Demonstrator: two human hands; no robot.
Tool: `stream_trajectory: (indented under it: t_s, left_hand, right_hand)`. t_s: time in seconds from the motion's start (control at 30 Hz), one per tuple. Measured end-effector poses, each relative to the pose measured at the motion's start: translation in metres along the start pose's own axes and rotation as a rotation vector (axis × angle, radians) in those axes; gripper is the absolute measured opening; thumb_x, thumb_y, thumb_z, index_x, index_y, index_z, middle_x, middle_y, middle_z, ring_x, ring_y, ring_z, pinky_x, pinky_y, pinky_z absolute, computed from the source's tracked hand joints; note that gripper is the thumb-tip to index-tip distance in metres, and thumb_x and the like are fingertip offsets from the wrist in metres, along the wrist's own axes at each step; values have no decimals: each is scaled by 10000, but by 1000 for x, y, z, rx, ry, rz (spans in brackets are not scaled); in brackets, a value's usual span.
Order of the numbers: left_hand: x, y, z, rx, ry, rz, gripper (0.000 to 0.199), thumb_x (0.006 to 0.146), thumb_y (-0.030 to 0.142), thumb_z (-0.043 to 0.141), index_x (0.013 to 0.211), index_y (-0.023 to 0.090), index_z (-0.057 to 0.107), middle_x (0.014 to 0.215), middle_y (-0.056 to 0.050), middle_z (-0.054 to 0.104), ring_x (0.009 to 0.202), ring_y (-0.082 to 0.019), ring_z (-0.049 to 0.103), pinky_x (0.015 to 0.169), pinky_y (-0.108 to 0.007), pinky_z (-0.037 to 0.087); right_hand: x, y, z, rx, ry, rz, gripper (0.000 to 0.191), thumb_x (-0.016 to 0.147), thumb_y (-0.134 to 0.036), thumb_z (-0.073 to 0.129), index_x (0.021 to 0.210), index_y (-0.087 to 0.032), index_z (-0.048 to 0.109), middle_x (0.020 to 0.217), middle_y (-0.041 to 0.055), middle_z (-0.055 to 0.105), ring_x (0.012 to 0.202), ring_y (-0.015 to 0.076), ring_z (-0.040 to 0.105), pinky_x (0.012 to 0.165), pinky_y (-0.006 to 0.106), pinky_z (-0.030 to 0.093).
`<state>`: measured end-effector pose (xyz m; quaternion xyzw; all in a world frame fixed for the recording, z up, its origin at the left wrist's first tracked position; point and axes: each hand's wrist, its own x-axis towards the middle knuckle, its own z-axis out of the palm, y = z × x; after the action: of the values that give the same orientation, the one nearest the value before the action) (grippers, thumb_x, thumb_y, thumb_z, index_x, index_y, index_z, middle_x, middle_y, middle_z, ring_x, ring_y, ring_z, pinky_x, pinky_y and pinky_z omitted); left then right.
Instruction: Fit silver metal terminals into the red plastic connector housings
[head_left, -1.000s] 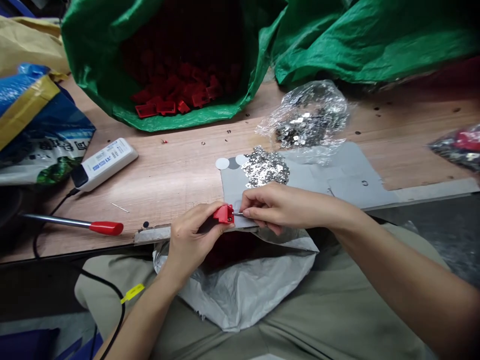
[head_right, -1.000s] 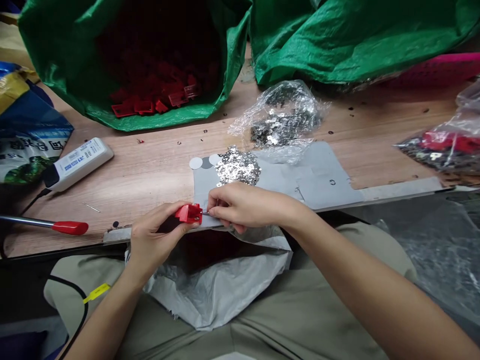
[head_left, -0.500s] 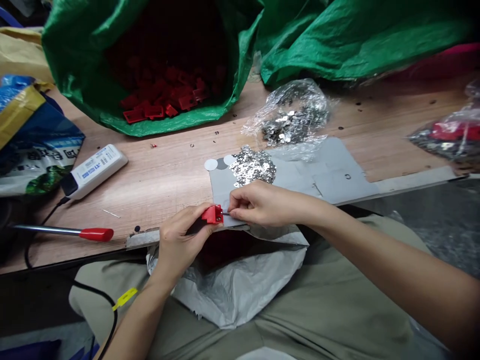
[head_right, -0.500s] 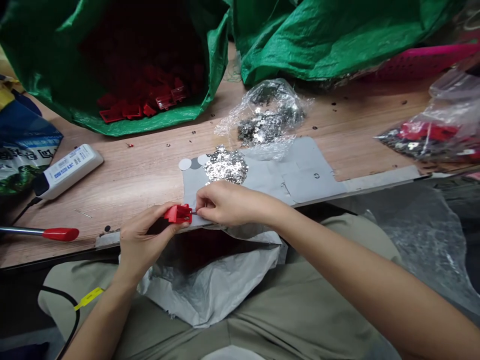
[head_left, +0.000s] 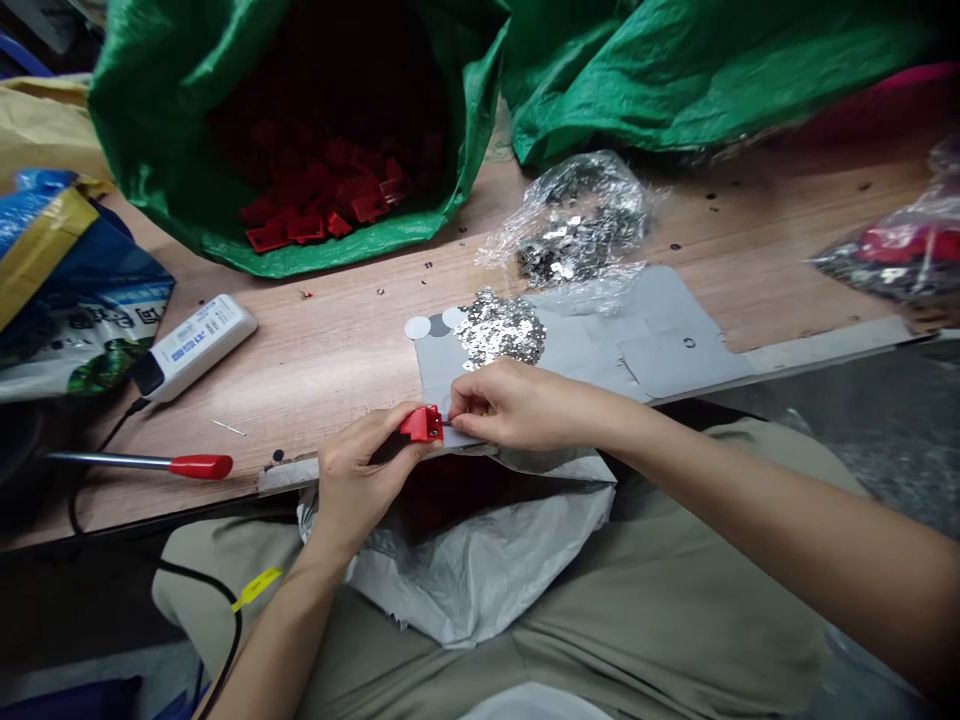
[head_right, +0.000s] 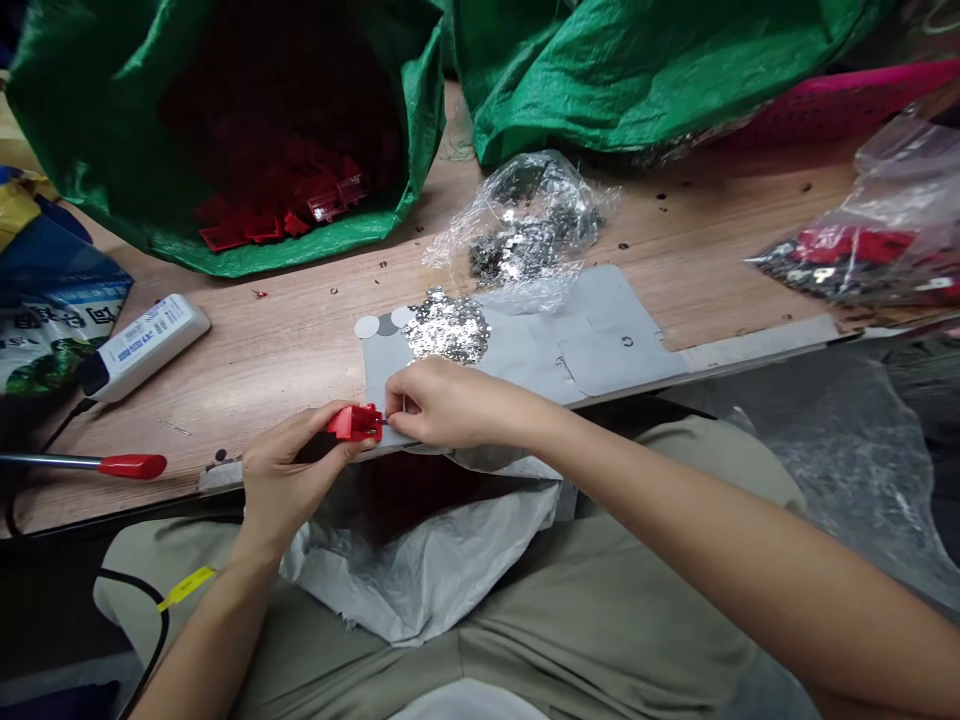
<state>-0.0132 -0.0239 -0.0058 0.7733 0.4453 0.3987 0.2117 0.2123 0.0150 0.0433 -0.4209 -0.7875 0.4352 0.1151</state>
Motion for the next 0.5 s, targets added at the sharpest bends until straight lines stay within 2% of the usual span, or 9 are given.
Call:
stream_trajectory:
  t_s: [0.3,0.5]
  left_hand:
    - [-1,2,-1,-2,-5,-45,290,809,204,797,1092,214,737,997,-11,780,881,-153,720,828,-246,557]
    - [1,-1,-1,-12,-19,-12,291,801,219,808,1084,212,743,980,-14,783,861,-158,721,814,-251,559]
  right_hand:
    - [-2,6,5,15,70,22,124,840,-44,632,816,-132,716,682,-4,677,605,120,567,564,210,346]
    - [-1,-1,6,-16,78,23,140,843,-30,633,770,-132,694,638,-20,650,576,107,539,567,211,336]
